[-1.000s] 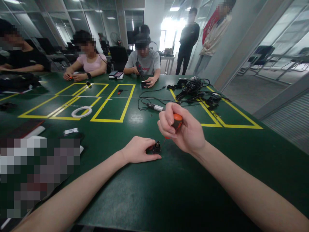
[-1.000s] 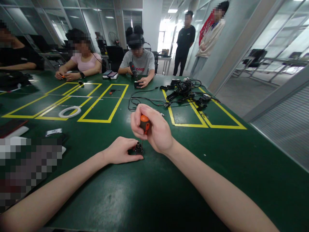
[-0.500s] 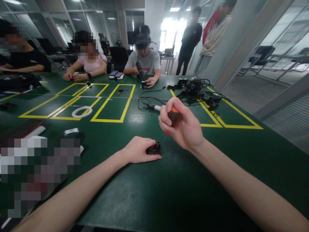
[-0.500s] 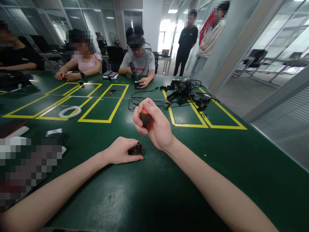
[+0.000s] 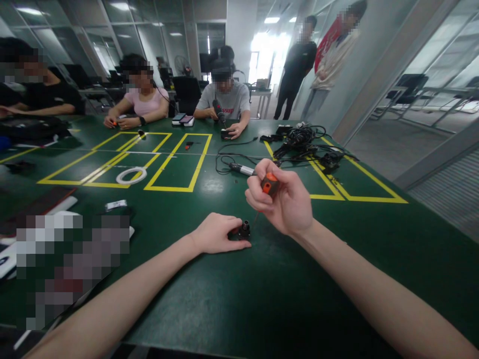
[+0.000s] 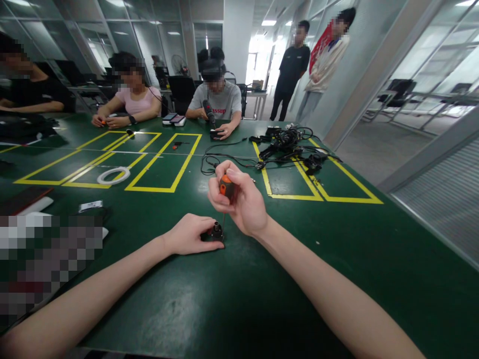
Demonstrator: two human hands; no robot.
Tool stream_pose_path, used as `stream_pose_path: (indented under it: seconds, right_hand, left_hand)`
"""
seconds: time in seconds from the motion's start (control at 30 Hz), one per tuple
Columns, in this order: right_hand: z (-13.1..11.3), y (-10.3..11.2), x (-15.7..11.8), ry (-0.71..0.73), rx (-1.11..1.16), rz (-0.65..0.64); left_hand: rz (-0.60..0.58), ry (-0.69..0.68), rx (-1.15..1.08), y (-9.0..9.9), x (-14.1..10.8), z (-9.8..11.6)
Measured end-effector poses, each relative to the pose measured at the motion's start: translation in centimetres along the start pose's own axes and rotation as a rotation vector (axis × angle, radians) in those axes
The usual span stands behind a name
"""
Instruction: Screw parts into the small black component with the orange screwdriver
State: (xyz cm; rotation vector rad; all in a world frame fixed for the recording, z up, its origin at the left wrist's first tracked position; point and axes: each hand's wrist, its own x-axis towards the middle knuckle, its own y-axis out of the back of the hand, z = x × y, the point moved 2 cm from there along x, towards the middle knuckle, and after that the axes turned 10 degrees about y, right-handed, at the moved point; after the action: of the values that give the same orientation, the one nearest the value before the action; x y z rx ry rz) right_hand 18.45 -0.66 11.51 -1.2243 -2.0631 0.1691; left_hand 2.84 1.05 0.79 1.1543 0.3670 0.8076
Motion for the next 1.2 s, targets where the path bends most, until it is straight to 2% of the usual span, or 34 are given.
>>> stream_pose_path:
  seconds: [0.37,0.77,1.03,1.2]
  right_hand:
    - [-0.15,0.12,0.11,-0.075,0.014,-0.042]
    - [-0.23,-0.15,0.03,-0.019,0.032,-0.079]
    - [-0.32,0.13,-0.18,-0.066,0.045,-0.109]
    - [-0.33,0.26,0.02,-0.031,0.039,-0.073]
  left_hand:
    - [-0.001,0.016,0.016,0.03,0.00,0.14]
    - [-0.004,0.019,0.009,0.17,-0.08,0.25]
    - [-0.008,0.020,0.012,0.26,-0.08,0.31]
    - [-0.007,0.021,0.005,0.28,-0.09,0.29]
